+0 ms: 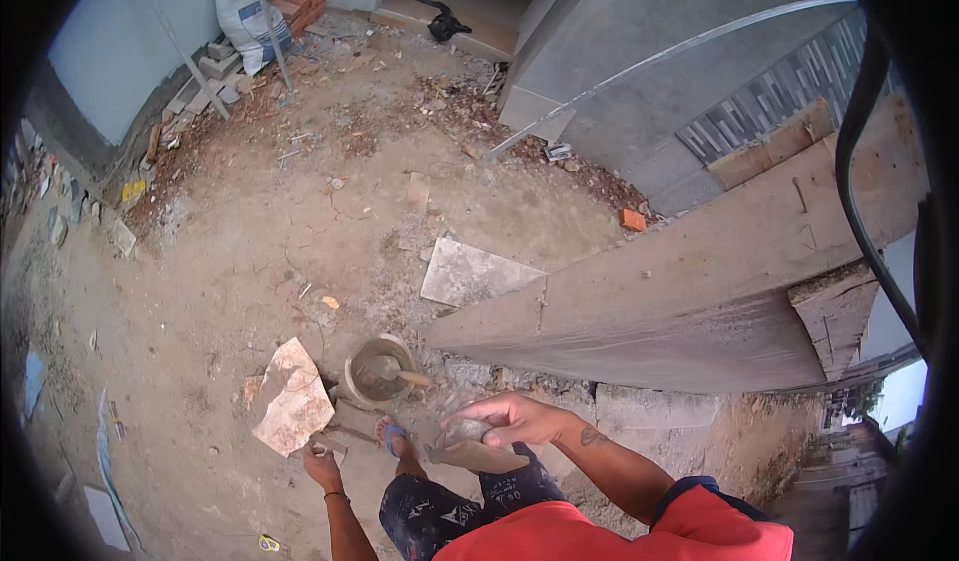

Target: The person smooths a freshly plastered concrete ledge using a rectangular trowel, then switches to a cloth to wipe and finish the surface. The person repeatedly rubs the ledge with both tools to even out the plaster.

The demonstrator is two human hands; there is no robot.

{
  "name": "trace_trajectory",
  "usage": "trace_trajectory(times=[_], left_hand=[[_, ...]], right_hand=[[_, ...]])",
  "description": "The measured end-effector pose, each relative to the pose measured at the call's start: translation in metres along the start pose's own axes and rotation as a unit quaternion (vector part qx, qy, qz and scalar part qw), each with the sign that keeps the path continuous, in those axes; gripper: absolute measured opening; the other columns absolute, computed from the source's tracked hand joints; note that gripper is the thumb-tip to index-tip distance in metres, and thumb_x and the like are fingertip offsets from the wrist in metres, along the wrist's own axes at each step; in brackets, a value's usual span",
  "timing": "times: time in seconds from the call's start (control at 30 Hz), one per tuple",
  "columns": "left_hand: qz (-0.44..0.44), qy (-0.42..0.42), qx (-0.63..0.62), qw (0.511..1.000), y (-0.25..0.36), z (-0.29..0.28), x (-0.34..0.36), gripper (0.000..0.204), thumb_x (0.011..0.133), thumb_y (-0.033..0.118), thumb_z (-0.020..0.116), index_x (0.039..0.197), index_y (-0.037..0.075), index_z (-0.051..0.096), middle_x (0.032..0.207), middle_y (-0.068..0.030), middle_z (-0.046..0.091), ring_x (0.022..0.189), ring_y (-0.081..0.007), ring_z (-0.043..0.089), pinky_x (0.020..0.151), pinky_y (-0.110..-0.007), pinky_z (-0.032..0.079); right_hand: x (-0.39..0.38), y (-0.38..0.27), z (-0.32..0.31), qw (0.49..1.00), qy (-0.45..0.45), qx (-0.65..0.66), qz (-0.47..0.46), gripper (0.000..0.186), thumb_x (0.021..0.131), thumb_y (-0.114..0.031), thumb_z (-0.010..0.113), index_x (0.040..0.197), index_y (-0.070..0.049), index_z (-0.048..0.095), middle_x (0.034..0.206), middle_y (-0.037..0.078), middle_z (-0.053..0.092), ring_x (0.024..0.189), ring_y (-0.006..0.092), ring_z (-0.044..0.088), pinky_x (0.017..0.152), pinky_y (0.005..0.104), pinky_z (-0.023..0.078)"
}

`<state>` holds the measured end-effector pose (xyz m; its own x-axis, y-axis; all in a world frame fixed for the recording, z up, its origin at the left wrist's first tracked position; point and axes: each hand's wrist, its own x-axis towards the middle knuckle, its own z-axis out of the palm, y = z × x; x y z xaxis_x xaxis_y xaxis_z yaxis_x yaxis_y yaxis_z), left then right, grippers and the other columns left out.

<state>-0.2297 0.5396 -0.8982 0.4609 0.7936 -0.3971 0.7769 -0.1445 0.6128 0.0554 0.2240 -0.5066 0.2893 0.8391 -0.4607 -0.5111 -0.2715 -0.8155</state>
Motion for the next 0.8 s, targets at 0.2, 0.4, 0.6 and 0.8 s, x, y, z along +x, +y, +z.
trace_trajectory(times=[0.2, 0.4, 0.6, 0.8], left_hand=[[0.068, -0.088, -0.139, 0.984, 0.166, -0.061, 0.004, 0.056, 0.067, -0.009, 0.074, 0.122, -0.010, 0.065, 0.101, -0.0236, 0.073, 0.098, -0.0419, 0.072, 0.094, -0.047, 0.056], [0.398, 0.139, -0.033, 0.906, 0.361, -0.057, -0.051, 0.042, 0.078, -0.006, 0.071, 0.120, -0.007, 0.068, 0.115, -0.0246, 0.070, 0.100, -0.0412, 0.068, 0.090, -0.046, 0.053], [0.334, 0.108, -0.033, 0.936, 0.428, -0.042, -0.126, 0.036, 0.079, -0.006, 0.066, 0.115, -0.007, 0.070, 0.104, -0.0232, 0.070, 0.092, -0.0405, 0.067, 0.085, -0.047, 0.053], [0.299, 0.117, 0.021, 0.947, 0.328, -0.042, -0.154, 0.027, 0.079, -0.005, 0.063, 0.105, -0.007, 0.071, 0.097, -0.0247, 0.068, 0.091, -0.0424, 0.065, 0.083, -0.049, 0.051]], right_hand=[[-0.274, -0.259, 0.109, 0.822, 0.228, -0.448, -0.266, 0.063, 0.088, -0.033, 0.083, 0.140, -0.003, 0.062, 0.125, 0.015, 0.070, 0.108, 0.0315, 0.069, 0.090, 0.0395, 0.055], [-0.427, -0.356, 0.130, 0.452, 0.458, -0.726, -0.244, 0.058, 0.072, -0.017, 0.086, 0.127, -0.007, 0.069, 0.115, 0.010, 0.074, 0.102, 0.0323, 0.070, 0.083, 0.0400, 0.058], [-0.447, -0.420, 0.019, 0.561, 0.265, -0.720, -0.311, 0.047, 0.082, -0.012, 0.080, 0.127, -0.008, 0.068, 0.125, 0.009, 0.070, 0.118, 0.0318, 0.064, 0.103, 0.0442, 0.051], [-0.420, -0.450, -0.045, 0.607, 0.116, -0.710, -0.336, 0.046, 0.092, -0.023, 0.075, 0.134, -0.008, 0.065, 0.125, 0.010, 0.067, 0.111, 0.0320, 0.062, 0.093, 0.0429, 0.050]])
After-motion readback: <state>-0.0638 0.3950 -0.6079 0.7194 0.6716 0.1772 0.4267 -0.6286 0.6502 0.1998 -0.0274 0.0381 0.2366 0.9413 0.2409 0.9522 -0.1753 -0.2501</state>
